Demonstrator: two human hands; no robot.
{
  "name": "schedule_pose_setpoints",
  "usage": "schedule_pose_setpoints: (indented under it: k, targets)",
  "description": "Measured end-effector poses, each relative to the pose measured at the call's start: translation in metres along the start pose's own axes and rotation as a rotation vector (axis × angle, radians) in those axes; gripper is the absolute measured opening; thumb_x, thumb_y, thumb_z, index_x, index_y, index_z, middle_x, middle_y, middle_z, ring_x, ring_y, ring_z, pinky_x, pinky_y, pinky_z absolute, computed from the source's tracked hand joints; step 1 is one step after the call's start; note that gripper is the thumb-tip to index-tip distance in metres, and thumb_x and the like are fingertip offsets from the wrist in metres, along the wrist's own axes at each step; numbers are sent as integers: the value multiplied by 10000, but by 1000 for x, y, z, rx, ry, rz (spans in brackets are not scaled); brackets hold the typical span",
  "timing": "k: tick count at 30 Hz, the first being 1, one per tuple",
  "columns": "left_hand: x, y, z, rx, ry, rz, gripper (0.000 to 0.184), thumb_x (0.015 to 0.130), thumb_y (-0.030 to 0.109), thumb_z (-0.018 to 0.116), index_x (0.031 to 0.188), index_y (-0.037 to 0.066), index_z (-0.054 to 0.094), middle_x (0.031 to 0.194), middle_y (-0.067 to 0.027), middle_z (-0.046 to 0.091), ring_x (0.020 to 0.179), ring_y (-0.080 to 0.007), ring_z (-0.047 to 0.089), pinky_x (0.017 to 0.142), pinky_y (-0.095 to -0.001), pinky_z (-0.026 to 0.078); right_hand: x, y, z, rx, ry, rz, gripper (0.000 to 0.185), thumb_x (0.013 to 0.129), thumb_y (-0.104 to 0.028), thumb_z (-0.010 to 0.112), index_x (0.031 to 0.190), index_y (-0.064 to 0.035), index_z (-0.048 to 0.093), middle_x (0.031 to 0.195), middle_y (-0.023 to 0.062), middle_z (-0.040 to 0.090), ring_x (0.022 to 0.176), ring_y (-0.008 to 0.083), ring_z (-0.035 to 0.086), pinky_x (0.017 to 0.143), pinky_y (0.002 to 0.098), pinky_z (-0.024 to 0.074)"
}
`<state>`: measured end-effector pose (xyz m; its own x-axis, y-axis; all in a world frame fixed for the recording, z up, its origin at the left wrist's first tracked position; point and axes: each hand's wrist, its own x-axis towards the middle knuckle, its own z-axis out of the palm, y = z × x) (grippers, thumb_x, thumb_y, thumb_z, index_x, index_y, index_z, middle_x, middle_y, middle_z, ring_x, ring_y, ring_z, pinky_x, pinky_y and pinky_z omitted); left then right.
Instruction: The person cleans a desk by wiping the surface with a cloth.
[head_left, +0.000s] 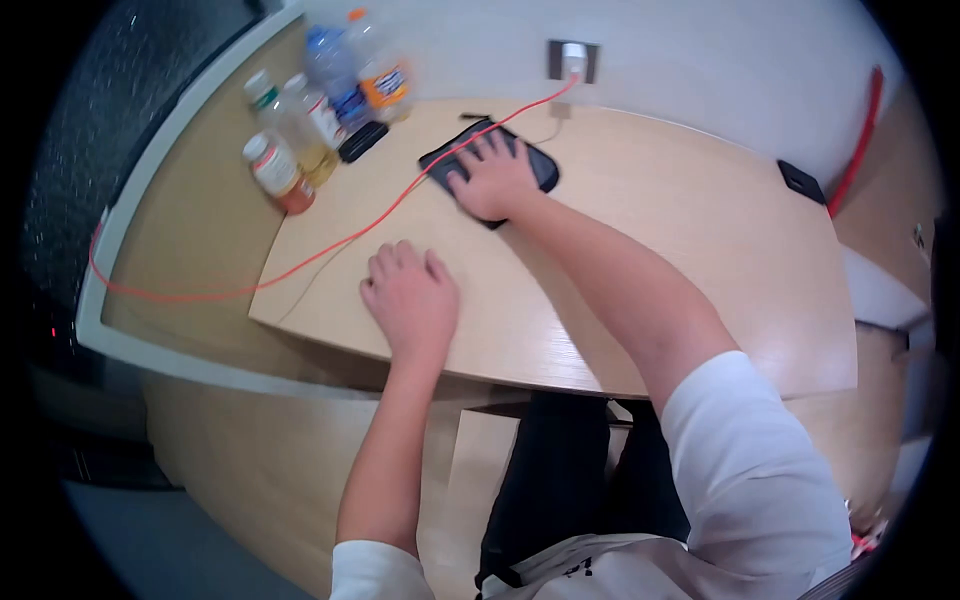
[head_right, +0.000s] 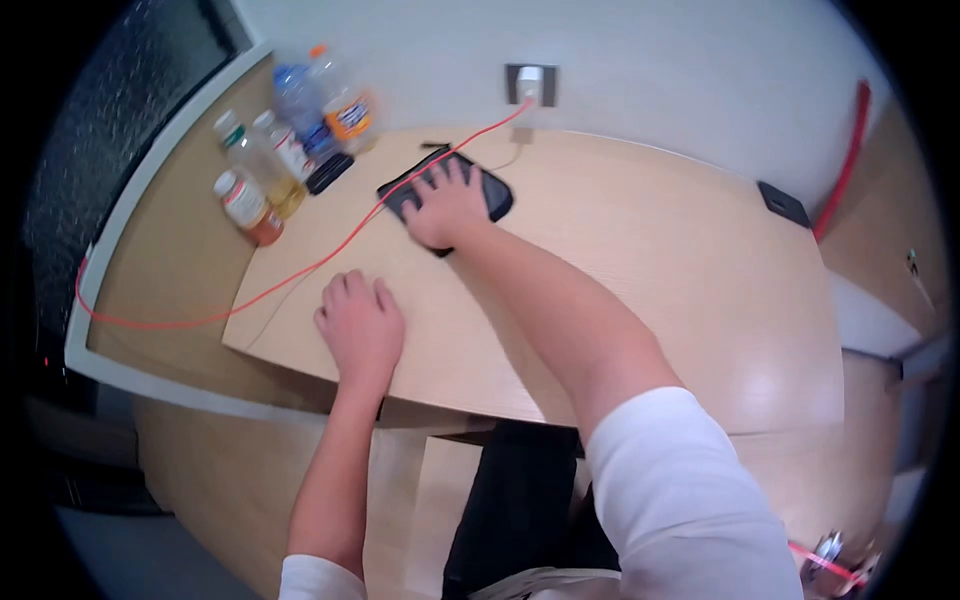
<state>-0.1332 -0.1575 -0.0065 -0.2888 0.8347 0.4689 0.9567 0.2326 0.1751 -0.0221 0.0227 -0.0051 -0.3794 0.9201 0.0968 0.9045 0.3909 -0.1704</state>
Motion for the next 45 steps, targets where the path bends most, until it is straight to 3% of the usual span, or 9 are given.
schedule_pose_setpoints:
  k: [11,19,24,27,31,33,36,42,45]
  targets:
    - [-7,-7,8,-6,36,41,320,999,242,552,1191,-2,630,1208,-174,645,1163,-360,593,974,-519,447,-130,259,-57,-75,100,440,697,1024,-584,352,1616,-217,343,1706,85,251,1580,307,192,1267,529,136]
    - [-8,-4,11,-27,101,101,275,1034,233,516,1004,-8,643,1018,-193,662,1007,-390,624,865,-527,482,-281,358,-84,-161,110,687,670,1034,-577,352,1623,-257,326,1701,93,260,1573,326,209,1261,554,141]
    - [-2,-3,14,31,135,88,293,1041,248,519,927,1,627,969,-175,644,981,-368,614,865,-516,478,-226,294,-67,-179,182,685,663,1025,-531,385,1610,-221,349,1687,121,279,1550,353,239,1228,615,155]
    - [-3,-12,16,-109,60,100,312,1046,248,501,954,-21,629,986,-187,648,995,-396,613,893,-509,472,-164,195,-28,-156,380,278,525,985,-441,475,1427,-182,589,1475,89,555,1369,298,473,1149,519,344]
    - [15,-40,42,-993,-71,-275,446,1066,313,428,1258,-41,618,1282,-193,648,1203,-294,600,1051,-418,441,-141,11,-18,148,100,-88,633,1004,-510,422,1546,-188,472,1662,106,348,1555,356,229,1240,611,130]
    - [24,-63,59,-1121,63,-314,465,1082,350,413,1273,-30,602,1259,-168,619,1199,-256,572,1044,-409,445,-141,-48,-7,129,-24,-193,664,1029,-519,371,1610,-197,367,1711,126,215,1588,365,117,1255,620,35]
    - [17,-56,38,-1298,-179,-353,480,1086,373,425,1312,-24,575,1228,-136,592,1197,-227,548,1049,-400,436,-168,-58,-21,243,-89,-198,660,1029,-517,391,1605,-195,379,1705,143,227,1588,362,119,1269,588,43]
    - [3,-30,12,-534,-163,94,431,1084,279,485,1216,-110,616,1258,-232,590,1173,-385,565,1044,-426,437,-186,121,-9,211,300,6,537,968,-527,480,1361,-212,665,1499,129,549,1465,342,379,1231,547,226]
    - [-2,-24,12,-401,-167,109,442,1069,278,500,1262,-109,595,1325,-259,573,1251,-414,546,1077,-456,426,-259,263,-57,-48,274,352,598,1003,-522,430,1501,-201,514,1603,126,419,1448,346,388,1200,570,241]
